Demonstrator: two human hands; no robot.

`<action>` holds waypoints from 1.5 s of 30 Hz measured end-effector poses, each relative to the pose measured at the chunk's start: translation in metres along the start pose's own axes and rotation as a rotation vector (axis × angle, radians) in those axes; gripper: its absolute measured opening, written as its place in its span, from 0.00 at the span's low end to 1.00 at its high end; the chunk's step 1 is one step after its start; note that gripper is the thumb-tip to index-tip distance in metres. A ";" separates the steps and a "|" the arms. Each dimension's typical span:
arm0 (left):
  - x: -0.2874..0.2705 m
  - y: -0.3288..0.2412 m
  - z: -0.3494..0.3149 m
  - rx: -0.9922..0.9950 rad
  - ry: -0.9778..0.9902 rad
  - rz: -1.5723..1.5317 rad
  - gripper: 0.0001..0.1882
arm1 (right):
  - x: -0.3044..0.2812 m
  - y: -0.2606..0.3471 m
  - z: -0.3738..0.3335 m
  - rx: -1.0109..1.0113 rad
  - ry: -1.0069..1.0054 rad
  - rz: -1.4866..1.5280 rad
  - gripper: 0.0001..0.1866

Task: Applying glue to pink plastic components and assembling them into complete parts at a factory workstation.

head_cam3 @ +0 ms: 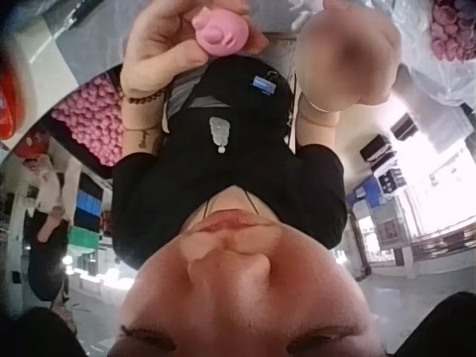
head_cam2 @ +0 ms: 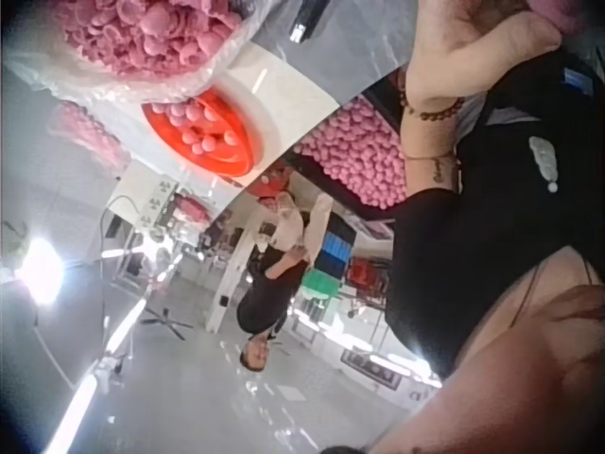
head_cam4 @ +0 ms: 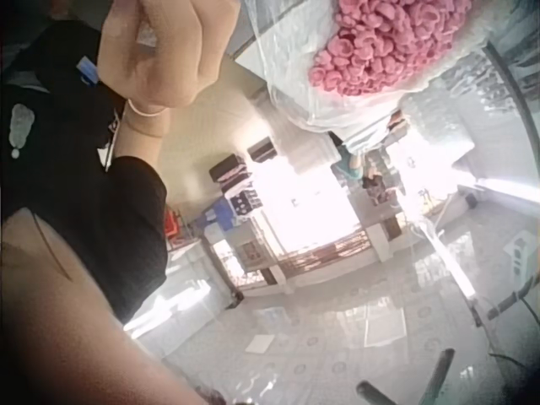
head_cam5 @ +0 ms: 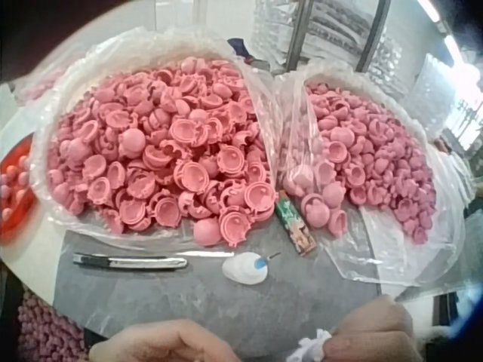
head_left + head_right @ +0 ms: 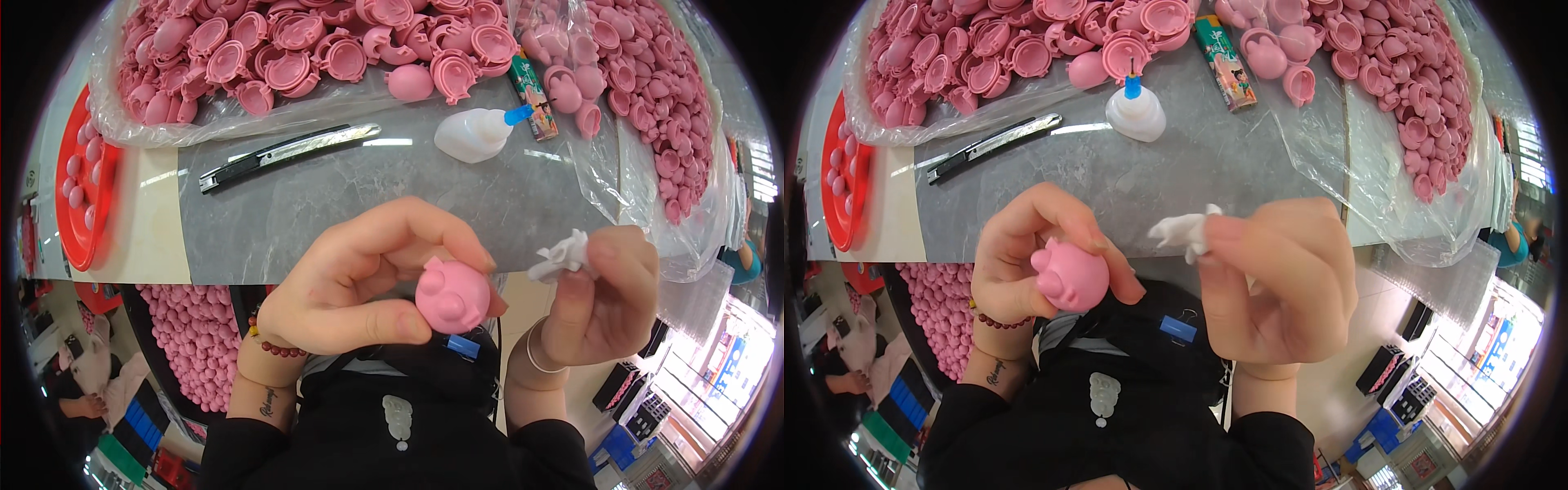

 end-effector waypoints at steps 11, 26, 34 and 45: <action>-0.002 0.000 -0.001 -0.010 0.040 0.130 0.26 | 0.026 0.022 0.004 -0.146 0.248 0.091 0.06; 0.004 -0.005 0.001 0.200 0.094 0.319 0.18 | 0.012 0.003 0.003 0.053 0.104 0.235 0.10; 0.006 -0.021 -0.005 0.490 0.089 0.739 0.15 | 0.008 -0.005 -0.001 -0.003 0.087 0.121 0.10; 0.005 -0.020 -0.003 0.518 0.043 0.836 0.16 | 0.020 0.015 -0.001 -0.059 0.188 0.132 0.12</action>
Point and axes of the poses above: each hand's wrist, its own z-axis towards the middle knuckle, its own x-axis out of the palm, y = z × x, the point moved 7 cm from there along z, towards the middle knuckle, and after that the axes turned 6 degrees about -x, right-handed, at the moved point
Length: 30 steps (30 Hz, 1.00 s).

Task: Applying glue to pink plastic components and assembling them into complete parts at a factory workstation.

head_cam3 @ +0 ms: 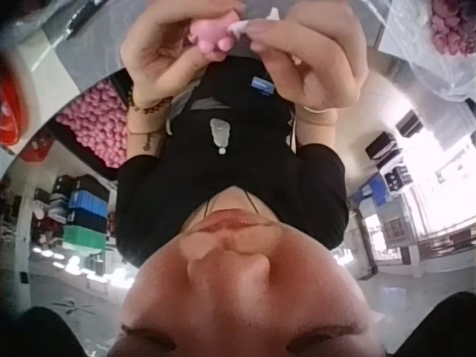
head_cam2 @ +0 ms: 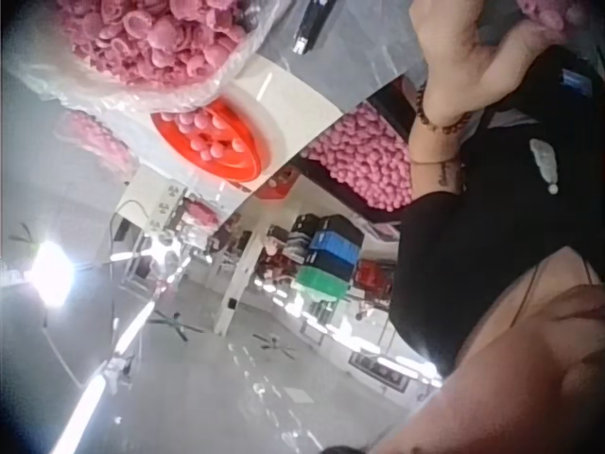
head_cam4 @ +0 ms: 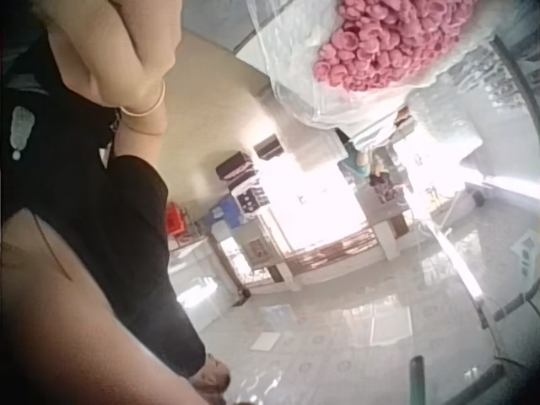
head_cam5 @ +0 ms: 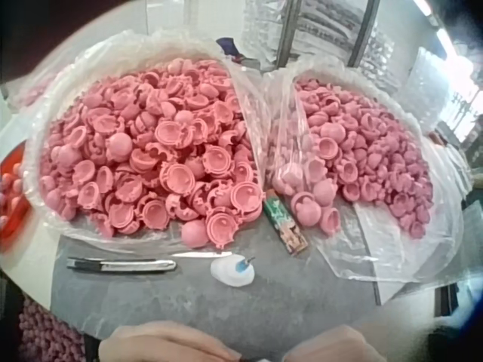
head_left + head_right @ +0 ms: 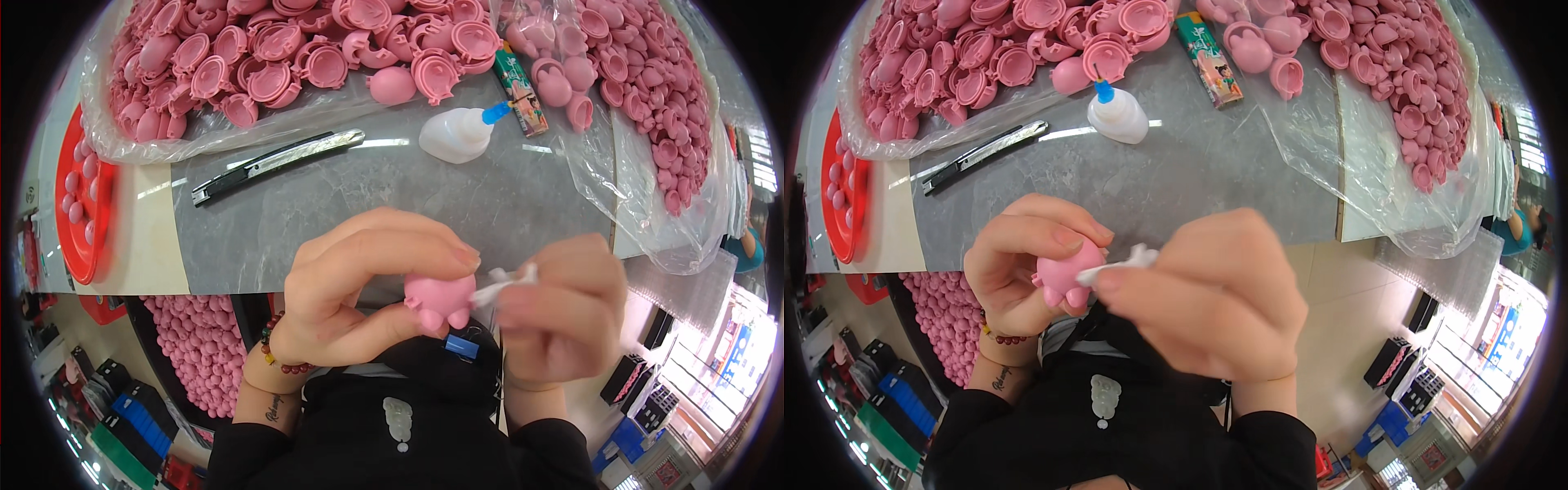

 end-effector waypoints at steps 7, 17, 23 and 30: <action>0.001 0.003 -0.004 -0.030 -0.017 0.052 0.17 | 0.013 -0.005 -0.002 0.039 0.102 0.097 0.07; -0.002 0.003 -0.007 -0.097 -0.072 0.068 0.20 | 0.017 -0.006 -0.006 0.139 0.089 0.053 0.08; -0.001 0.007 -0.008 -0.194 -0.180 -0.017 0.20 | 0.016 -0.003 -0.003 -0.037 0.137 -0.017 0.07; -0.002 0.006 -0.007 -0.174 -0.138 0.049 0.20 | 0.018 -0.014 -0.007 -0.021 0.053 0.063 0.09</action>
Point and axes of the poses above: each hand's wrist, its own z-axis towards the middle knuckle, its own x-axis out of the palm, y = z × x, the point moved 7 cm from there along z, towards the middle knuckle, and after that the axes turned 6 degrees about -x, right-handed, at the moved point
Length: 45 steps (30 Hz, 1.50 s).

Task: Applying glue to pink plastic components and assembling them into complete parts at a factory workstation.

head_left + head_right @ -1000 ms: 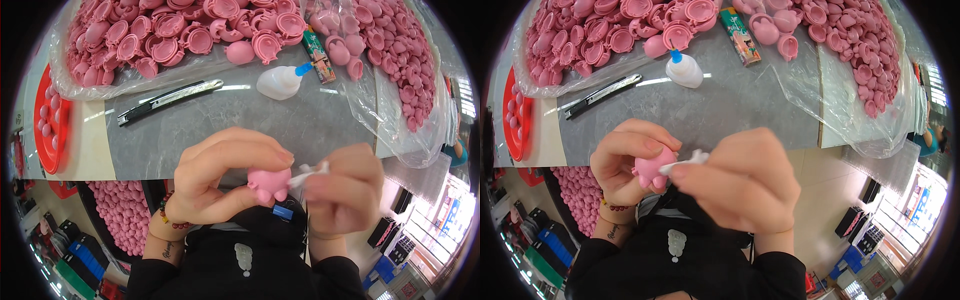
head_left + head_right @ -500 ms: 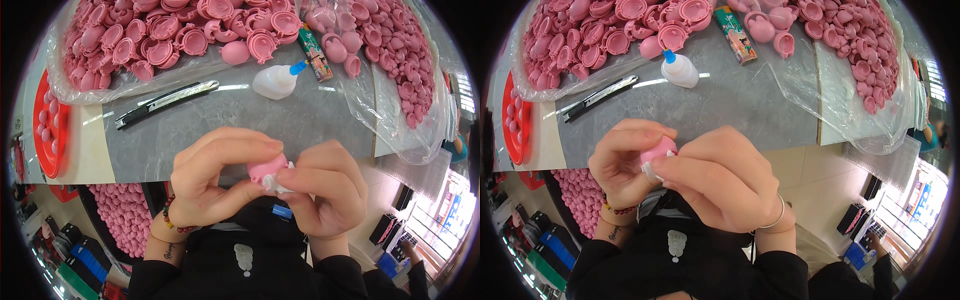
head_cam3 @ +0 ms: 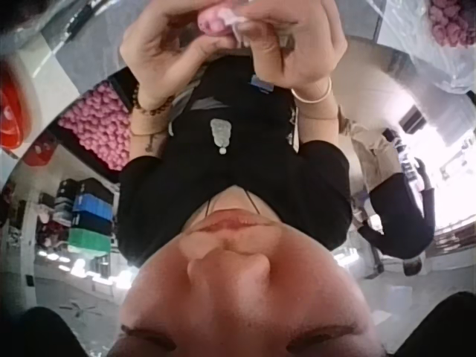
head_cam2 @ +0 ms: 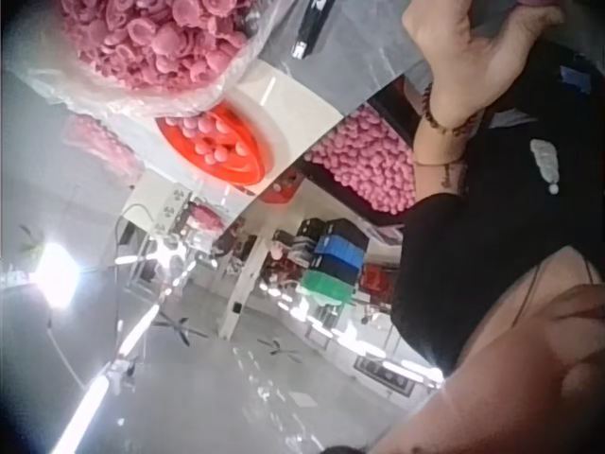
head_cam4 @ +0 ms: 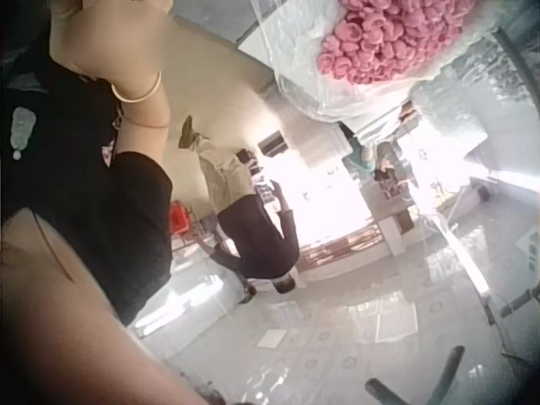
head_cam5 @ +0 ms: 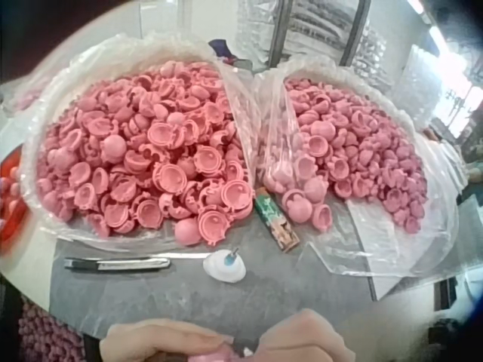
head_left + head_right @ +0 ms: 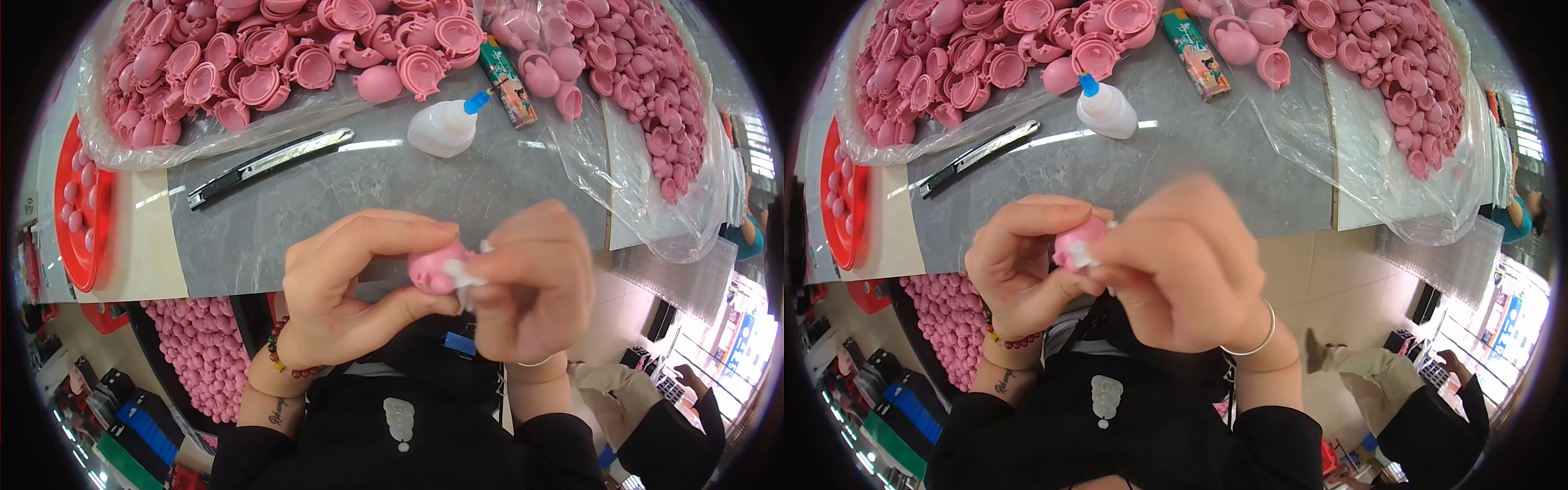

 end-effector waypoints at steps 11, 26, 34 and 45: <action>0.001 -0.001 -0.003 0.091 0.012 -0.049 0.20 | -0.003 0.008 0.006 0.032 0.041 -0.040 0.14; -0.002 -0.004 -0.006 0.128 -0.078 -0.078 0.19 | -0.010 -0.005 -0.002 0.232 -0.010 0.067 0.07; -0.001 -0.002 -0.006 0.127 -0.018 -0.027 0.22 | -0.003 0.005 0.006 0.004 0.011 0.021 0.09; -0.004 0.007 -0.004 -0.134 -0.066 -0.396 0.24 | -0.009 -0.004 -0.003 0.234 -0.080 0.187 0.12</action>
Point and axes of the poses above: each hand's wrist, its own z-axis towards the middle knuckle, its own x-axis out of the palm, y = z × x, the point moved 7 cm from there along z, towards the middle knuckle, and after that the axes turned 6 degrees about -x, right-handed, at the moved point
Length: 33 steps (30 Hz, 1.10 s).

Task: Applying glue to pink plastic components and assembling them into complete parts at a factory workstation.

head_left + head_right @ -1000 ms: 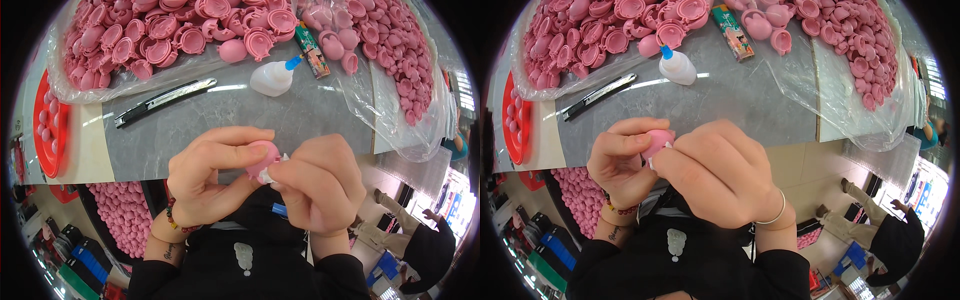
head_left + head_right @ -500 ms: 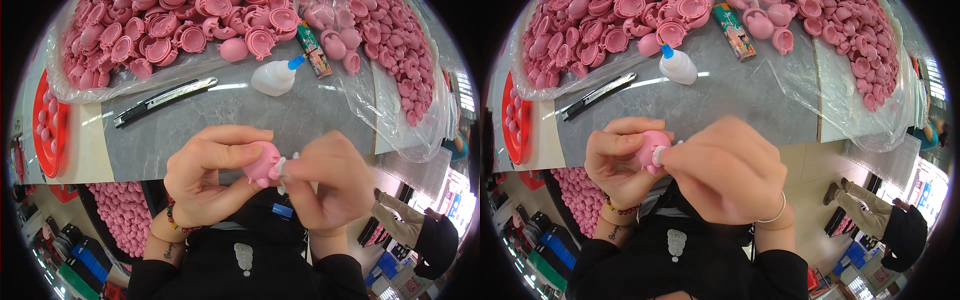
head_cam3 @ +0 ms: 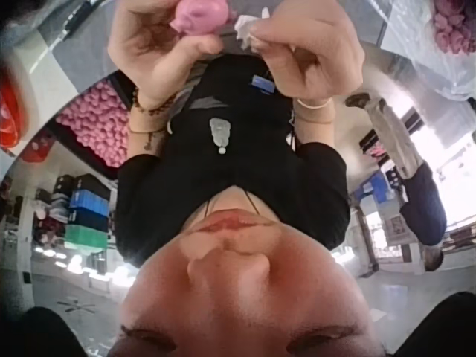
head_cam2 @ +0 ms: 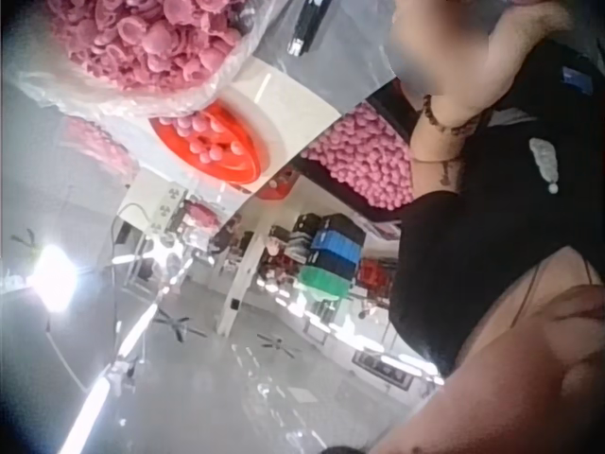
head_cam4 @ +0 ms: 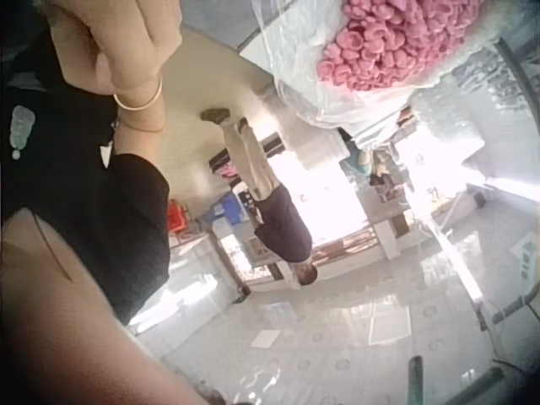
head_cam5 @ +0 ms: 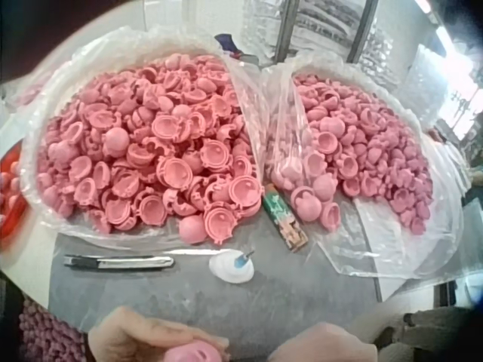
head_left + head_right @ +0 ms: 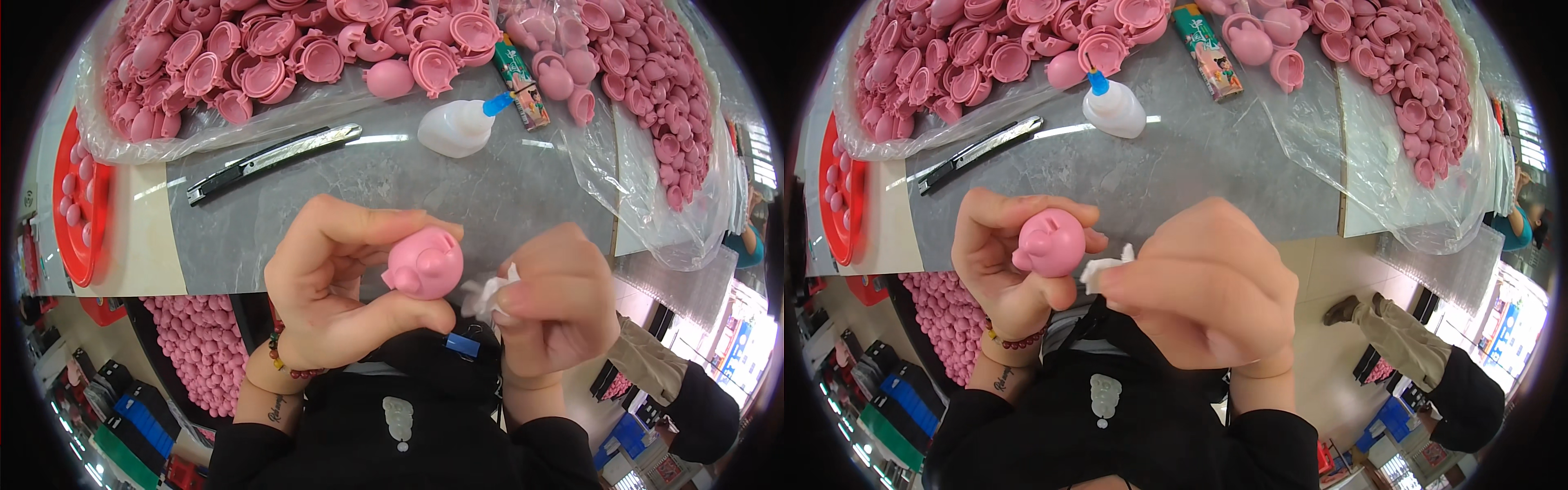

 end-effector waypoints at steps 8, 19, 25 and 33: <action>-0.001 0.002 -0.002 0.029 0.094 0.104 0.29 | 0.010 0.009 0.009 -0.206 0.056 -0.263 0.06; 0.003 0.001 0.000 -0.022 0.009 0.161 0.30 | 0.014 0.015 0.008 -0.252 0.091 -0.239 0.05; 0.003 -0.003 0.001 0.083 0.122 0.092 0.24 | 0.008 0.011 0.010 -0.230 0.082 -0.283 0.06; 0.006 -0.003 0.001 0.246 0.136 0.280 0.28 | -0.006 0.014 0.007 -0.114 -0.008 -0.171 0.12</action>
Point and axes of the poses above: each hand's wrist, its own z-axis towards the middle knuckle, its own x-axis out of the palm, y = z × x, the point moved 7 cm from there along z, towards the middle knuckle, and after that the axes turned 6 degrees about -x, right-handed, at the moved point
